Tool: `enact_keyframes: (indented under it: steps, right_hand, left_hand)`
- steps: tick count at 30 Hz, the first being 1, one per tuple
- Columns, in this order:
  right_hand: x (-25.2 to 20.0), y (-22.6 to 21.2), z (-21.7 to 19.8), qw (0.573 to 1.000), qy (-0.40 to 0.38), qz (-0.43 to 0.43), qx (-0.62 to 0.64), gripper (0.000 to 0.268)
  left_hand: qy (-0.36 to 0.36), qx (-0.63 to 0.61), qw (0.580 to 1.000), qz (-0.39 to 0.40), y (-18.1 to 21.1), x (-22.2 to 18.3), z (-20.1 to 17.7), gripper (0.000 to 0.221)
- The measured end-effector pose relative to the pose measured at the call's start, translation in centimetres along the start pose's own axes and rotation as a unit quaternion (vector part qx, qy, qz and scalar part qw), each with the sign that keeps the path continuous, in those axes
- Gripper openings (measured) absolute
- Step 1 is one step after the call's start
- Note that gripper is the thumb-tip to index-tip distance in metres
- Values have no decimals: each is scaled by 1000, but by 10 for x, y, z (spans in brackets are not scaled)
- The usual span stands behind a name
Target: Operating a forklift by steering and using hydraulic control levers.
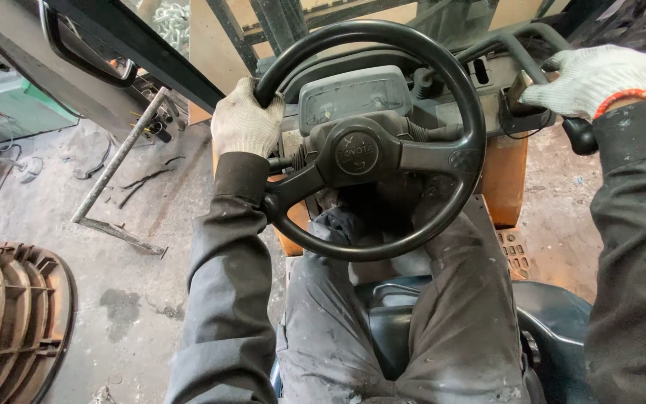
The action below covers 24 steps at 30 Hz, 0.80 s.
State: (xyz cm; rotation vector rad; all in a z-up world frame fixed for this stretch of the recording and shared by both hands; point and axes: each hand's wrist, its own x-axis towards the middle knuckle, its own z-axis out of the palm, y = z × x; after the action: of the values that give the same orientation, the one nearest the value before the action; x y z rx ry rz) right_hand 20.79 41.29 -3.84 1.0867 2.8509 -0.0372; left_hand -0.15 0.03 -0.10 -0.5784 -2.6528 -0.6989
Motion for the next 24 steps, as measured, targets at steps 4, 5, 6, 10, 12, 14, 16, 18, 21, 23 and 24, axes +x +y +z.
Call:
enact_keyframes:
  steps: [4,5,6,10,12,14,16,18,21,23,24]
  right_hand:
    - [2,2,3,1000,11,-18,3,66]
    - [1,2,3,1000,15,-24,7,65]
    - [1,2,2,1000,15,-24,8,65]
    - [-3,0,0,999,25,-24,3,65]
    - [-6,-2,-1,999,32,-21,2,66]
    - [-9,-4,-3,999,34,-20,-4,67]
    - [-15,-7,-8,1000,25,-11,4,65]
    - [-11,-5,-5,1000,16,-6,12,63]
    - [-3,0,2,999,35,-31,-5,67]
    - [-8,-3,-4,1000,15,-22,-6,63]
    - [-1,1,2,1000,14,-25,-6,63]
  left_hand:
    - [-5,-4,1000,2,-1,0,1,36]
    - [1,-4,1000,7,-2,0,1,35]
    - [1,-4,1000,8,0,-1,0,35]
    - [2,-17,1000,1,2,-2,-3,34]
    - [4,-22,1000,7,4,-3,-4,34]
    - [-13,-17,1000,-19,9,-4,-8,33]
    - [-9,-20,1000,-12,7,-3,-7,34]
    - [-4,-22,1000,-7,6,-2,-6,34]
    - [-15,-13,1000,-13,5,-1,-5,36]
    - [-29,-9,999,-18,4,0,-4,36]
    - [-28,-7,999,-20,3,1,-3,36]
